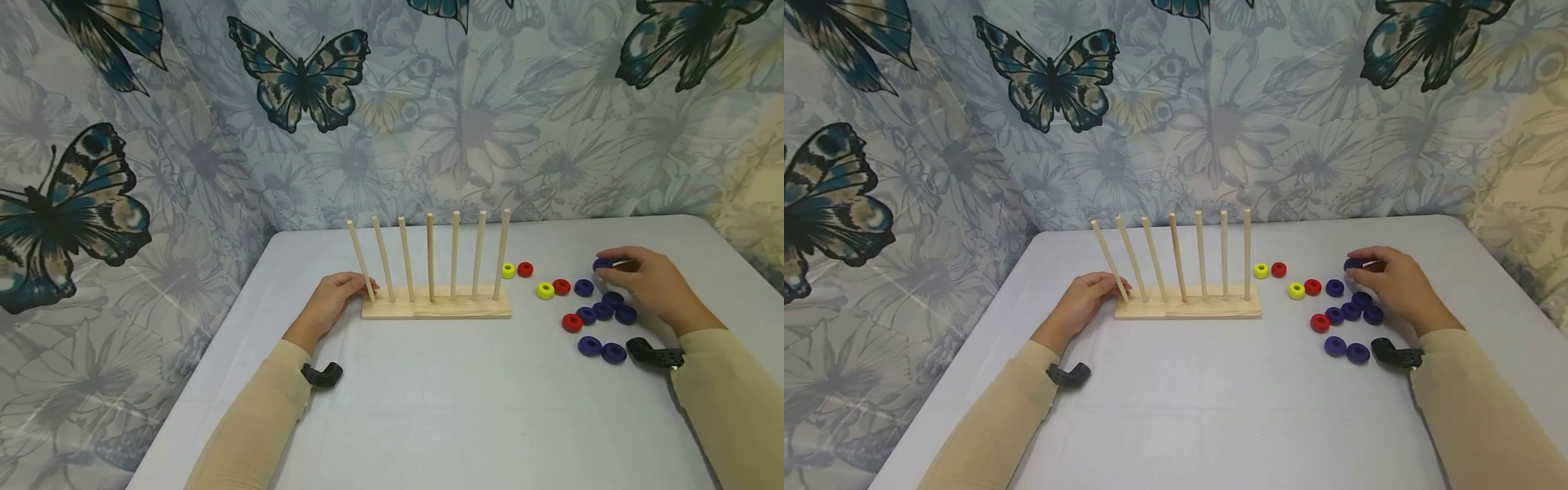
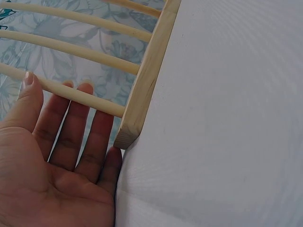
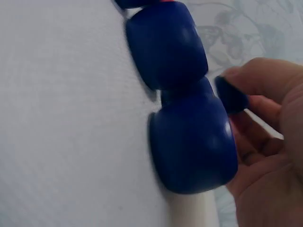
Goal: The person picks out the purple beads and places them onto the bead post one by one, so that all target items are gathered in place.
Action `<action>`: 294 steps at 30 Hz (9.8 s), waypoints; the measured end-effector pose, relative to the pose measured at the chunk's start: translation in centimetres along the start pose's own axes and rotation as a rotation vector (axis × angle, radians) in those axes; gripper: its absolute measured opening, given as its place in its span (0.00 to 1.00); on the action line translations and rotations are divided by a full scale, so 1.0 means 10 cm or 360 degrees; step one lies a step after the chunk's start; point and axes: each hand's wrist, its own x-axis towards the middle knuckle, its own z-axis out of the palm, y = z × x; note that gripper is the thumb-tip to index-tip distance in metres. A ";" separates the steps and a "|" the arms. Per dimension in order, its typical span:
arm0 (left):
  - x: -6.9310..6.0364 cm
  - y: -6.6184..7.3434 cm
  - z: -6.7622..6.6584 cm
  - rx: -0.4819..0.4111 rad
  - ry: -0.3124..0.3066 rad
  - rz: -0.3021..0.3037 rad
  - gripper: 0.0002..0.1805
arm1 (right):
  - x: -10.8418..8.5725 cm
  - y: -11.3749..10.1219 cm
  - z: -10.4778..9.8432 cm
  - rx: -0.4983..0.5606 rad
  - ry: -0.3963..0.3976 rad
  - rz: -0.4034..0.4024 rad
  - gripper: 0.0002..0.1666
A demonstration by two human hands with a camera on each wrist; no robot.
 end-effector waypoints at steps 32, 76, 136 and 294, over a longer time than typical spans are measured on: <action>-0.01 0.01 0.01 0.0061 0.0006 -0.0013 0.18 | -0.23 -1.16 -0.01 0.0214 0.0121 -0.0374 0.26; 0.00 0.00 -0.01 0.0148 -0.0015 -0.0017 0.19 | -0.10 -2.13 0.13 0.0587 0.0285 -0.0856 0.19; -0.01 0.03 0.01 0.0225 -0.0023 -0.0032 0.22 | -0.08 -1.86 0.15 0.0536 0.0196 -0.0693 0.18; -0.03 0.07 0.06 0.0329 0.0047 -0.0076 0.26 | -0.15 -0.29 -0.19 -0.0038 -0.0074 -0.0094 0.34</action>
